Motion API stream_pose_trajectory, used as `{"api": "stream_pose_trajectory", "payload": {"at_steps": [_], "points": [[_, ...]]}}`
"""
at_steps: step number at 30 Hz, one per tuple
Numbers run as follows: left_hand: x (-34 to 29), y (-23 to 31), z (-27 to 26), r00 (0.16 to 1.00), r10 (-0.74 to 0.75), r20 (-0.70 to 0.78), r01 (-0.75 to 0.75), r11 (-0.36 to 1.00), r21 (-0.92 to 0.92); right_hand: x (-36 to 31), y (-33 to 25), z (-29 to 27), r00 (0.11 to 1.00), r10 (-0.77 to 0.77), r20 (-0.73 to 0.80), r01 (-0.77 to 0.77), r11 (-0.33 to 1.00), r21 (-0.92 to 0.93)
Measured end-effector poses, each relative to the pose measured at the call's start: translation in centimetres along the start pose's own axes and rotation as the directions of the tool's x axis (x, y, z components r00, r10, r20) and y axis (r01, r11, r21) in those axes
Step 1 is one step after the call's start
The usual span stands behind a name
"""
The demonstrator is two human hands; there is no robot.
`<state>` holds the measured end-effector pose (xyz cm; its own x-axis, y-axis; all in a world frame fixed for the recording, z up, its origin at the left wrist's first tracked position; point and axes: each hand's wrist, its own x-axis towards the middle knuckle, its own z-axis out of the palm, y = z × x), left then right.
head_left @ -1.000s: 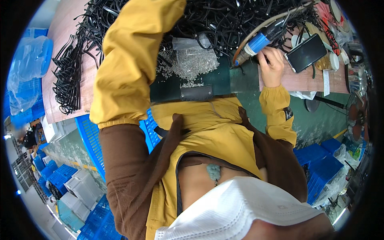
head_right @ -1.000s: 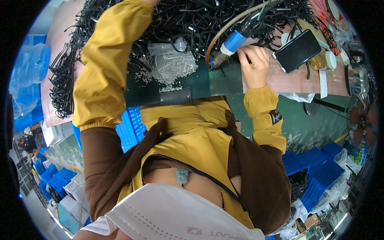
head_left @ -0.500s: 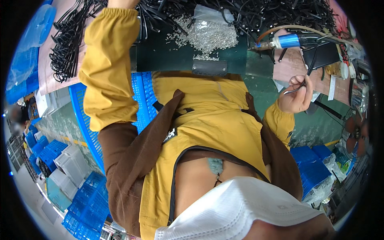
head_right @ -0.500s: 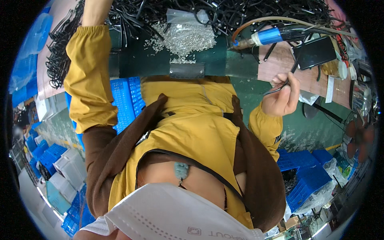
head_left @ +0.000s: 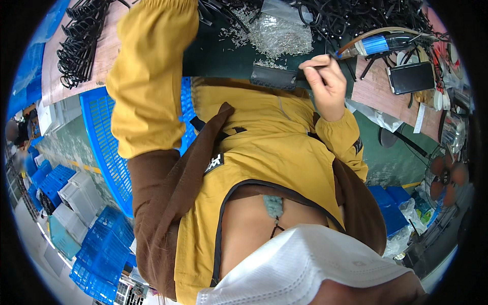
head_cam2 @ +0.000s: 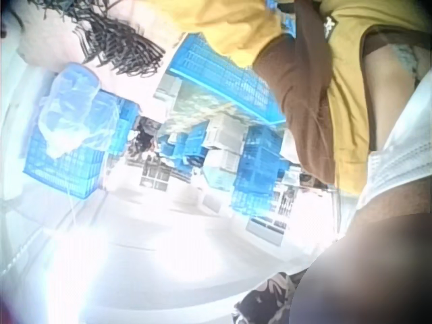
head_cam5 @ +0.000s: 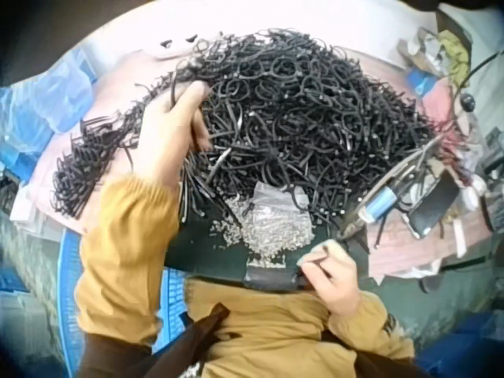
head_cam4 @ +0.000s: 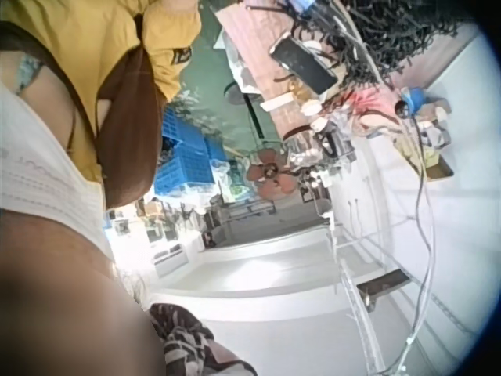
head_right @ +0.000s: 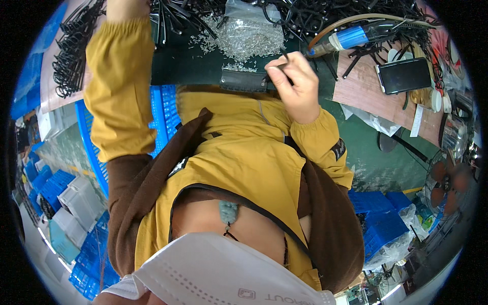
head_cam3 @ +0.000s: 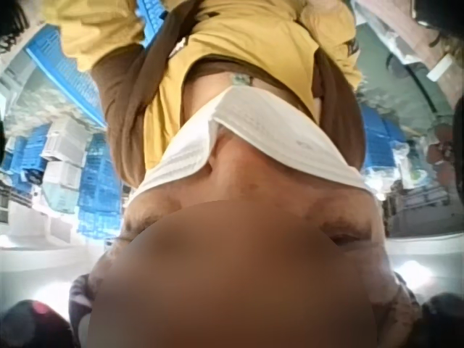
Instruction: The person repeatedly picks up black cables from a pile, positions them on a work surface, and applies a soldering iron to the cable ends. The person then places the treated cables aside and repeats the process.
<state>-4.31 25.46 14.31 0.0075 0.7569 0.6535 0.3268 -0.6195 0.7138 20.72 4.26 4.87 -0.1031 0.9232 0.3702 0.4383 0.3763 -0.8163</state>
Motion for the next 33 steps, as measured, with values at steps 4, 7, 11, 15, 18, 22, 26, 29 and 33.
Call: {"api": "stream_pose_trajectory", "payload": {"at_steps": [4, 7, 11, 15, 18, 22, 26, 29, 33], "points": [[-14.7, 5.5, 0.0, 0.238, -0.616, 0.751, 0.970, 0.118, -0.210, -1.3, 1.1, 0.5, 0.971, 0.088, -0.222, -0.023, 0.960, 0.279], [-23.1, 6.1, 1.0, -0.146, -0.559, 0.816, 0.935, -0.347, -0.070, -1.8, 2.3, 1.9, 0.966, 0.242, 0.093, -0.257, 0.938, 0.231], [-26.3, 6.1, 1.4, -0.099, -0.564, 0.820, 0.944, -0.313, -0.101, -2.1, 3.8, 3.3, 0.956, 0.269, 0.119, -0.294, 0.889, 0.351], [-24.9, 6.5, 1.5, -0.062, -0.566, 0.822, 0.952, -0.280, -0.121, -2.1, 4.3, 3.7, 0.971, 0.234, 0.052, -0.230, 0.849, 0.476], [-24.5, 6.7, 1.6, -0.060, -0.567, 0.821, 0.961, -0.255, -0.107, -1.6, 3.9, 3.6, 0.973, 0.218, 0.070, -0.227, 0.880, 0.416], [-24.6, 6.7, 1.7, -0.017, -0.575, 0.818, 0.973, -0.197, -0.119, -0.3, 3.5, 3.4, 0.983, 0.155, 0.096, -0.176, 0.944, 0.280], [-23.9, 6.8, 2.0, -0.037, -0.585, 0.810, 0.971, -0.212, -0.109, 0.5, 3.6, 3.6, 0.992, -0.043, 0.122, 0.036, 0.997, 0.063], [-23.3, 6.8, 1.8, -0.061, -0.566, 0.822, 0.956, -0.270, -0.115, 0.2, 3.3, 3.3, 0.985, 0.056, 0.165, -0.075, 0.991, 0.115], [-23.0, 6.3, 0.1, 0.048, -0.595, 0.803, 0.960, -0.196, -0.202, 1.8, 1.9, 2.6, 0.927, 0.083, 0.366, -0.206, 0.928, 0.311]]}}
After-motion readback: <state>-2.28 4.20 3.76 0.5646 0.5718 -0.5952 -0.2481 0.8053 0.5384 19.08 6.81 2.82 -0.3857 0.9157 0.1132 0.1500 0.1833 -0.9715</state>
